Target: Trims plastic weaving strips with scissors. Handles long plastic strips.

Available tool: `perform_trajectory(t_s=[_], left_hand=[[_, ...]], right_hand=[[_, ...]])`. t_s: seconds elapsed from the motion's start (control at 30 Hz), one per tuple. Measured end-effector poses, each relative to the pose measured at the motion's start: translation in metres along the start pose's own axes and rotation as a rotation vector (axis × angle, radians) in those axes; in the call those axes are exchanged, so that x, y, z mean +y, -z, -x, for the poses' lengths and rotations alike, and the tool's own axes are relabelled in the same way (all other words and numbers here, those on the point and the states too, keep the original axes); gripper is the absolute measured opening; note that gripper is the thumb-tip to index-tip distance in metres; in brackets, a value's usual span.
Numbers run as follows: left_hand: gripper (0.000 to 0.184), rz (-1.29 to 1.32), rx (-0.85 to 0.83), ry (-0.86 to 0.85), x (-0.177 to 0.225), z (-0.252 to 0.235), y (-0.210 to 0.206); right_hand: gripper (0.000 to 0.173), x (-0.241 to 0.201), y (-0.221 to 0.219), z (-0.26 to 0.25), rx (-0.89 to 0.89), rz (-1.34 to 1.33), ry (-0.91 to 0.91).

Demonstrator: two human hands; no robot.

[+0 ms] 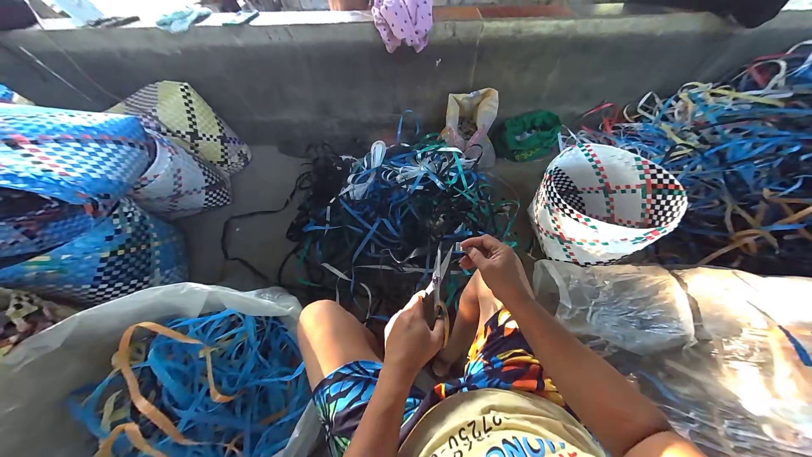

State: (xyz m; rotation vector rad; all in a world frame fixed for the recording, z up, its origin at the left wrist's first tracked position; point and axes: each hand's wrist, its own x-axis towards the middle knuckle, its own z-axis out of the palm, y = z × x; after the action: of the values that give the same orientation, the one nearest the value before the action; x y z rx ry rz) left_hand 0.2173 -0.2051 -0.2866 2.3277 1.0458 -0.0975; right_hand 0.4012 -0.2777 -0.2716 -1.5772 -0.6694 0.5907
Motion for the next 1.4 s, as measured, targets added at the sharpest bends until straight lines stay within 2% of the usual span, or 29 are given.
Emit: perform_trajectory(t_s=[0.13,0.23,0.37,0.53,0.6,0.73,0.87,1.03,1.2,1.27,1.33,1.4], left_hand=[[0.051,-0.011,-0.004,-0.006,0.004,-0.003,-0.004],[0.051,0.019,-0.022,0.002,0.004,-0.003,-0.005],[0.05,0.031,-0.01,0.027,-0.002,-0.002,-0.005],[0.049,0.013,0.158,0.0,-0.016,0.005,-0.006],[0.048,-0.055,0.191,-0.057,-0.018,0.005,-0.007],[0.057,-0.165,0.077,-0.041,-0.018,0.0,-0.008],[0.057,-0.161,-0.022,-0.029,-0.012,-0.002,-0.005],[0.049,-0.113,-0.128,0.04,0.0,-0.002,0.002],[0.037,-0.059,-0.117,0.026,0.0,-0.001,-0.005],[0.035,0.013,-0.047,-0.006,-0.007,0.002,-0.013],[0.042,0.048,0.025,-0.006,-0.016,0.004,-0.018],[0.057,0.021,0.033,0.032,-0.024,0.004,-0.017]], right_hand=[[0.022,0.007,-0.013,0.002,0.02,-0.1,-0.036],[0.041,0.006,-0.013,0.001,-0.046,-0.052,-0.12],[0.028,0.005,-0.008,0.001,-0.174,-0.025,-0.295],[0.021,0.01,-0.002,-0.004,-0.084,-0.109,-0.396],[0.02,0.008,-0.005,-0.003,-0.086,-0.126,-0.406],[0.021,0.001,-0.014,0.003,-0.128,-0.196,-0.414],[0.02,-0.003,-0.015,0.005,-0.178,-0.195,-0.399],[0.023,-0.005,-0.016,0.003,-0.213,-0.085,-0.386],[0.029,-0.003,-0.015,-0.002,-0.274,0.079,-0.402],[0.026,0.001,-0.015,-0.005,-0.256,0.082,-0.417],[0.027,0.004,-0.012,-0.008,-0.234,0.069,-0.428],[0.025,0.005,-0.008,-0.009,-0.242,0.037,-0.44]])
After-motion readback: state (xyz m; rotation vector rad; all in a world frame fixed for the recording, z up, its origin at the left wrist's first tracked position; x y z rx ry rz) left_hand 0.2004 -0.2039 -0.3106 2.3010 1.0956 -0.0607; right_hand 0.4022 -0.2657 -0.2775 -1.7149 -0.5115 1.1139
